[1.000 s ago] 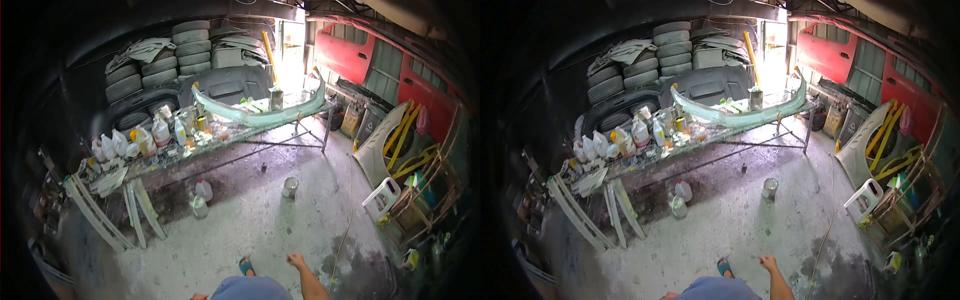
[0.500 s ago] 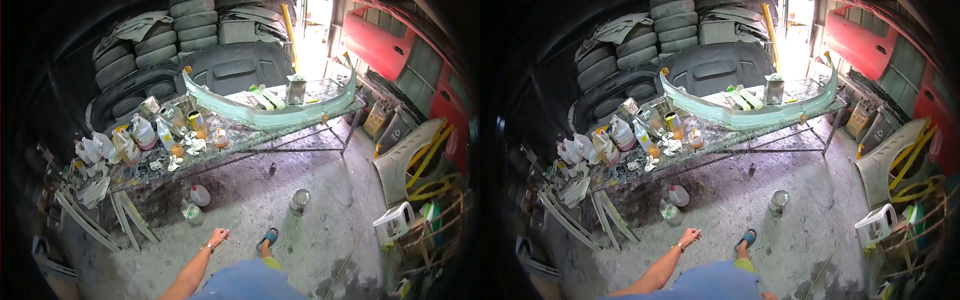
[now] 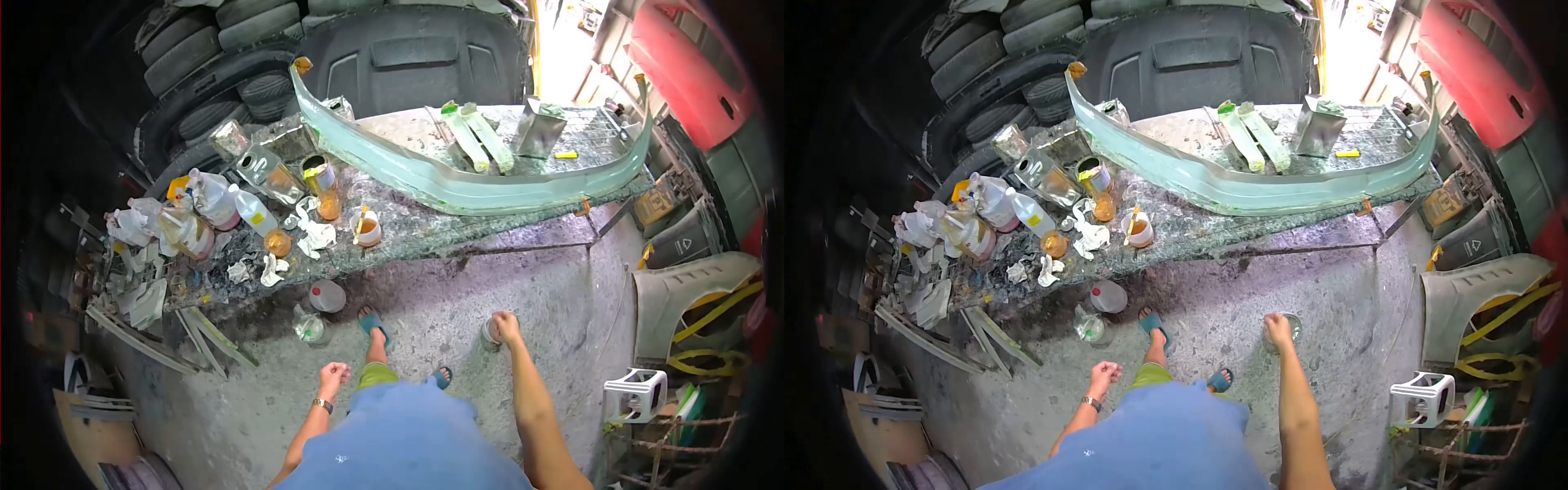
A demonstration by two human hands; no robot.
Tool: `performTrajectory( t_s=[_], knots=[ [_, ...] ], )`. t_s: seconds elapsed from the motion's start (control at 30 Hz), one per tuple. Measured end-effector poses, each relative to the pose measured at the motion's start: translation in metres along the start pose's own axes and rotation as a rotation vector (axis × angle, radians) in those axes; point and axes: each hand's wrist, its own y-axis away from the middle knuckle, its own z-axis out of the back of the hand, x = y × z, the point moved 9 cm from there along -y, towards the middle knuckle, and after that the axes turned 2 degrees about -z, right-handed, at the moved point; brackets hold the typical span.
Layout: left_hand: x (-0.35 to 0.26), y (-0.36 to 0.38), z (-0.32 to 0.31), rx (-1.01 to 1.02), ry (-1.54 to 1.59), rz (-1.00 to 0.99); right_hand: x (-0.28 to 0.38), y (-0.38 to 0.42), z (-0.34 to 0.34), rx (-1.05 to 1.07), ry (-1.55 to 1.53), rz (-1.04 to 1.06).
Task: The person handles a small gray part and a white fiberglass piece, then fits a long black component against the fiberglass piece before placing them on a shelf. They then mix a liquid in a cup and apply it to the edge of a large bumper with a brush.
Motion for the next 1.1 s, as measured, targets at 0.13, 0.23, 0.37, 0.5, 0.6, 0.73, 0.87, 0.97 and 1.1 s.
performTrajectory(
  t_s=[0.13, 0.23, 0.37, 0.5, 0.6, 0.73, 0.87, 0.97, 1.1],
  knots=[
    [-0.069, -0.059, -0.006, 0.044, 0.035, -0.079, 0.107, -0.003, -0.058, 0.102, -0.524, -0.116],
    [-0.143, -0.109, -0.014, 0.058, 0.043, -0.144, 0.188, 0.017, -0.14, 0.315, -0.49, -0.194],
    [-0.24, -0.173, -0.032, 0.083, 0.01, -0.261, 0.29, 0.02, -0.237, 0.538, -0.486, -0.257],
    [-0.279, -0.224, -0.052, 0.138, 0.007, -0.245, 0.329, -0.011, -0.296, 0.549, -0.653, -0.414],
    [-0.28, -0.25, -0.061, 0.17, 0.041, -0.21, 0.342, -0.023, -0.323, 0.589, -0.767, -0.588],
    [-0.267, -0.267, -0.072, 0.215, 0.073, -0.159, 0.346, -0.037, -0.326, 0.612, -0.71, -0.513],
    [-0.267, -0.262, -0.087, 0.203, 0.061, -0.164, 0.362, -0.039, -0.297, 0.611, -0.789, -0.381],
    [-0.266, -0.261, -0.095, 0.158, 0.039, -0.149, 0.361, -0.042, -0.253, 0.54, -0.696, -0.269],
    [-0.268, -0.259, -0.104, 0.119, 0.037, -0.151, 0.349, -0.052, -0.183, 0.336, -0.395, -0.077]
  ],
)
